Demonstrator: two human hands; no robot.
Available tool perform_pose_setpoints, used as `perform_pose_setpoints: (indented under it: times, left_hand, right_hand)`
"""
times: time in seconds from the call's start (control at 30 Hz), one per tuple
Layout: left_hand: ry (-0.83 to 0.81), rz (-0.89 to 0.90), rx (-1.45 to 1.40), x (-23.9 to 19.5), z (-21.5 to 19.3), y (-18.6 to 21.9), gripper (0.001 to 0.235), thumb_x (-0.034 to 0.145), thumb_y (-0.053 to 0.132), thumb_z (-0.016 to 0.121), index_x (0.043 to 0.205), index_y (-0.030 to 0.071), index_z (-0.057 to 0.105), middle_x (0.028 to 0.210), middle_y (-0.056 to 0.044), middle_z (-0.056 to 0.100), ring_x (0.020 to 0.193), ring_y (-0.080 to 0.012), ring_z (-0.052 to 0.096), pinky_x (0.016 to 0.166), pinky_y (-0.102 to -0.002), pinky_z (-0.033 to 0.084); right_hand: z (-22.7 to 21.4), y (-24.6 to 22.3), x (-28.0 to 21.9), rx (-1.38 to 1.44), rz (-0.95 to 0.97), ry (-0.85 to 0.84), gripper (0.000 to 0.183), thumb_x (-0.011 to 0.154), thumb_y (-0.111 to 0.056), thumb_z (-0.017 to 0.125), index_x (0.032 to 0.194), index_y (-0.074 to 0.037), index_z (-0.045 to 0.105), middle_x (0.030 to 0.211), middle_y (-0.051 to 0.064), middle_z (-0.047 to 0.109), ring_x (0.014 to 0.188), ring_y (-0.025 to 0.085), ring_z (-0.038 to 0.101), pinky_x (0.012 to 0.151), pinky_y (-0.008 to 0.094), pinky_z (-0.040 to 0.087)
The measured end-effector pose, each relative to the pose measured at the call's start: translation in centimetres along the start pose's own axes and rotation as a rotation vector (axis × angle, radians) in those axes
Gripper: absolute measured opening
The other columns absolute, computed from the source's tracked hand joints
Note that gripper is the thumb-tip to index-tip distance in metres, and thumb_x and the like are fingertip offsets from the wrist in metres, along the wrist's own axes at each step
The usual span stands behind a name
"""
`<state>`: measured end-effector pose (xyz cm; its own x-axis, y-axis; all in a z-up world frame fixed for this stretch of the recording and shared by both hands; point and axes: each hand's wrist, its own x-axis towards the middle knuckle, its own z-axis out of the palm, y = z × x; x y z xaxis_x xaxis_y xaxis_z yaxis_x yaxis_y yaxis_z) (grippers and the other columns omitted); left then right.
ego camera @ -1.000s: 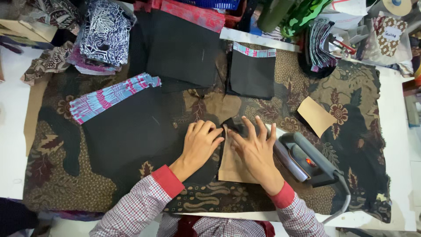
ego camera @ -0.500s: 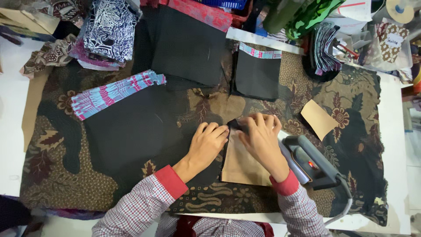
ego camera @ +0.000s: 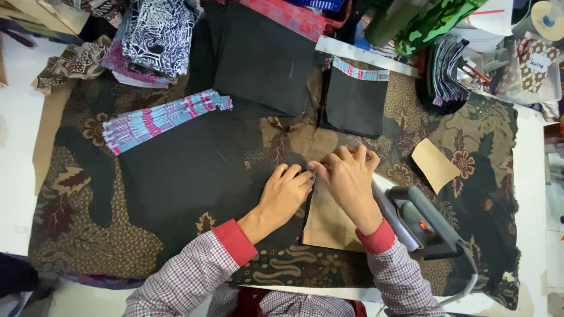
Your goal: The person irons small black fabric pieces on a patterned table using a handheld iron and a brown paper cover. They repeatedly place the paper over the fabric, press with the iron, remove the paper, and stack the finished pieces.
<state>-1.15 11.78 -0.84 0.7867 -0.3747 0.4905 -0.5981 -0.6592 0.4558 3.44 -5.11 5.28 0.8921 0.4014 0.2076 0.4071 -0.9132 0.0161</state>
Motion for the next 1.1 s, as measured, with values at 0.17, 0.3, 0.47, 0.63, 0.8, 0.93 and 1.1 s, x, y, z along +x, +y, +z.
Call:
perform_pose_setpoints:
  times: [0.17, 0.3, 0.47, 0.63, 0.8, 0.93, 1.1]
  left_hand:
    - [0.029, 0.024, 0.006, -0.1, -0.2, -0.2, 0.026, 0.087, 0.014, 0.071, 0.108, 0.000, 0.076, 0.121, -0.006, 0.072, 0.105, -0.0215, 0.059, 0.094, -0.038, 0.044]
    - [-0.015, 0.024, 0.007, -0.2, -0.3, 0.0, 0.038, 0.082, 0.025, 0.074, 0.109, -0.002, 0.075, 0.120, -0.008, 0.072, 0.106, -0.0226, 0.059, 0.095, -0.040, 0.043]
    - [-0.026, 0.018, 0.037, -0.2, -0.2, 0.3, 0.033, 0.084, 0.023, 0.074, 0.107, 0.000, 0.076, 0.120, -0.006, 0.072, 0.108, -0.0210, 0.059, 0.097, -0.040, 0.043]
    - [-0.016, 0.014, 0.030, -0.3, -0.4, 0.1, 0.030, 0.085, 0.017, 0.072, 0.109, 0.000, 0.076, 0.119, -0.006, 0.072, 0.107, -0.0213, 0.059, 0.097, -0.040, 0.043]
    - [-0.007, -0.006, -0.042, -0.3, -0.5, 0.0, 0.028, 0.086, 0.016, 0.071, 0.109, 0.000, 0.076, 0.115, -0.005, 0.072, 0.106, -0.0237, 0.058, 0.097, -0.043, 0.043]
    - [-0.003, -0.019, -0.021, -0.3, -0.4, 0.2, 0.025, 0.088, 0.016, 0.071, 0.107, 0.001, 0.075, 0.115, -0.004, 0.071, 0.109, -0.0242, 0.058, 0.098, -0.043, 0.043]
    - [0.009, -0.032, 0.027, -0.4, -0.4, 0.7, 0.026, 0.090, 0.016, 0.070, 0.111, 0.002, 0.076, 0.109, -0.004, 0.064, 0.106, -0.0223, 0.057, 0.096, -0.040, 0.043]
  right_hand:
    - [0.0, -0.1, 0.3, 0.005, -0.044, 0.013, 0.012, 0.084, -0.029, 0.077, 0.084, -0.018, 0.079, 0.091, -0.001, 0.069, 0.103, 0.028, 0.057, 0.095, 0.051, 0.034]
    - [0.1, 0.0, -0.1, 0.005, -0.046, -0.011, 0.009, 0.082, -0.028, 0.077, 0.087, -0.021, 0.080, 0.090, -0.002, 0.068, 0.099, 0.026, 0.058, 0.094, 0.051, 0.034]
    - [0.2, -0.1, -0.3, -0.024, -0.057, -0.006, 0.009, 0.084, -0.028, 0.076, 0.088, -0.020, 0.079, 0.090, -0.002, 0.069, 0.098, 0.026, 0.059, 0.093, 0.051, 0.035]
    - [-0.3, -0.4, -0.4, -0.043, -0.072, -0.024, 0.008, 0.088, -0.026, 0.075, 0.090, -0.020, 0.078, 0.087, -0.003, 0.070, 0.091, 0.023, 0.062, 0.090, 0.048, 0.038]
    - [-0.8, -0.9, -1.0, -0.036, -0.084, -0.030, 0.009, 0.087, -0.024, 0.074, 0.096, -0.021, 0.078, 0.087, -0.002, 0.072, 0.087, 0.023, 0.063, 0.088, 0.047, 0.039]
    - [-0.8, -1.1, -1.4, 0.001, -0.066, -0.006, 0.008, 0.088, -0.022, 0.074, 0.095, -0.019, 0.078, 0.087, -0.002, 0.072, 0.087, 0.024, 0.063, 0.089, 0.048, 0.039]
    - [-0.7, -1.0, -1.5, -0.016, -0.063, -0.022, 0.010, 0.085, -0.020, 0.074, 0.094, -0.020, 0.078, 0.086, -0.002, 0.072, 0.089, 0.024, 0.064, 0.090, 0.048, 0.040]
